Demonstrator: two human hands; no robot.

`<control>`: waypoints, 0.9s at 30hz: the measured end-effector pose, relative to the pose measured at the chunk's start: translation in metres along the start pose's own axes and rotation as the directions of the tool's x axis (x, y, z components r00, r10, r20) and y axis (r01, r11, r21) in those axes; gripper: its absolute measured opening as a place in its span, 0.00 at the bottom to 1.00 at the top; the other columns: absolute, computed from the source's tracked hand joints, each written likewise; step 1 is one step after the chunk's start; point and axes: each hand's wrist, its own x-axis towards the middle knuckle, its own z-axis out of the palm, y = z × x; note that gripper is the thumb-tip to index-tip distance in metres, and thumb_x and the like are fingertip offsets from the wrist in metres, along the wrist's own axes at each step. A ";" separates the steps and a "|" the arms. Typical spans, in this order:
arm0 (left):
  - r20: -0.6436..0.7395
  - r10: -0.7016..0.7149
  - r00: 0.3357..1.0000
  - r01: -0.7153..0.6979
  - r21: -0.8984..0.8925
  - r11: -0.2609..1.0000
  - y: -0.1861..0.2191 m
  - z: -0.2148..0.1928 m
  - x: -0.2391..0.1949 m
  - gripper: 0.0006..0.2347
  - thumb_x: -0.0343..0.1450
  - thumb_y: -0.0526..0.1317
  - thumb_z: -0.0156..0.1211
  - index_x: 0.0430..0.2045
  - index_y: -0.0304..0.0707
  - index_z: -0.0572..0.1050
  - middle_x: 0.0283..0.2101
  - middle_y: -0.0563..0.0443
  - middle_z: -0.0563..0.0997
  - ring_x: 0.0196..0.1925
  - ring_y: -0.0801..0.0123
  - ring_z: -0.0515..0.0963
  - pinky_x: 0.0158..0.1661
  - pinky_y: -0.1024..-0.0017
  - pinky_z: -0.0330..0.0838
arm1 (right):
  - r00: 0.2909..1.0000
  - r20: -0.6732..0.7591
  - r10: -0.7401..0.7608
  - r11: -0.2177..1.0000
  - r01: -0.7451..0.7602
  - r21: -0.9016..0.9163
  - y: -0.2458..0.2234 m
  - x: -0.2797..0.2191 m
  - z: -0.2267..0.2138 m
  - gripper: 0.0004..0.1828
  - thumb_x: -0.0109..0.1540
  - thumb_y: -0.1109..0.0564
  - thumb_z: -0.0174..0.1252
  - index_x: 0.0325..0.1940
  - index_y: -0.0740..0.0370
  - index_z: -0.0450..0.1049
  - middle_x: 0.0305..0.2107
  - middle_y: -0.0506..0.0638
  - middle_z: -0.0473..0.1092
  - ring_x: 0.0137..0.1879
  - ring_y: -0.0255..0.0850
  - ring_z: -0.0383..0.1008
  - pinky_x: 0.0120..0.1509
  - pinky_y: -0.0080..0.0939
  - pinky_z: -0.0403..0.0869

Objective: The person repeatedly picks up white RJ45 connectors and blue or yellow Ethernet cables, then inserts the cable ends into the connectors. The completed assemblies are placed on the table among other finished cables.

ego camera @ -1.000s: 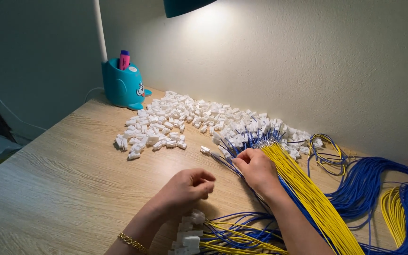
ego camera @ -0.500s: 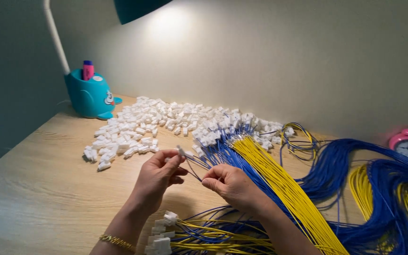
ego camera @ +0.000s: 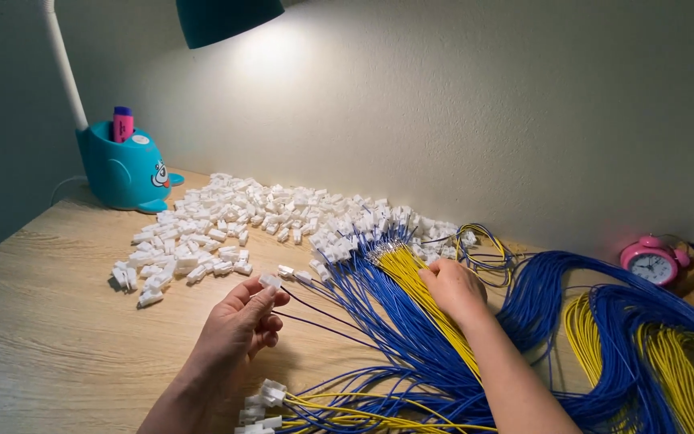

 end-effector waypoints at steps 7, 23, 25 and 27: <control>0.006 0.019 1.000 -0.019 0.067 0.998 0.005 0.001 0.000 0.10 0.68 0.39 0.61 0.39 0.34 0.75 0.31 0.45 0.76 0.21 0.69 0.66 0.21 0.77 0.57 | 0.998 -0.055 0.020 0.999 -0.021 -0.026 -0.005 0.008 -0.001 0.16 0.61 0.39 0.50 0.45 0.44 0.77 0.45 0.45 0.75 0.49 0.48 0.74 0.46 0.49 0.70; 0.140 0.087 0.986 -0.098 0.071 0.993 -0.007 0.007 -0.011 0.09 0.72 0.36 0.53 0.43 0.32 0.72 0.30 0.38 0.76 0.20 0.68 0.60 0.20 0.73 0.50 | 0.977 -0.161 -0.141 0.989 0.132 -0.068 -0.020 -0.020 0.030 0.11 0.65 0.57 0.44 0.34 0.58 0.73 0.31 0.53 0.72 0.36 0.45 0.70 0.39 0.43 0.69; 0.144 0.097 0.985 -0.112 0.097 0.989 -0.012 0.005 -0.006 0.09 0.73 0.35 0.51 0.45 0.32 0.71 0.30 0.37 0.75 0.21 0.68 0.59 0.20 0.73 0.48 | 0.984 -0.125 -0.126 0.992 0.126 -0.005 -0.024 -0.024 0.036 0.10 0.67 0.60 0.44 0.37 0.61 0.71 0.34 0.54 0.70 0.39 0.43 0.68 0.42 0.40 0.69; 0.041 0.097 0.994 -0.104 0.198 0.975 -0.011 0.005 -0.006 0.09 0.75 0.35 0.50 0.47 0.33 0.71 0.34 0.33 0.76 0.25 0.60 0.65 0.22 0.69 0.53 | 0.924 -0.318 -0.211 0.973 0.229 0.020 -0.025 -0.015 0.057 0.11 0.66 0.60 0.38 0.38 0.59 0.69 0.30 0.54 0.71 0.36 0.47 0.67 0.38 0.46 0.65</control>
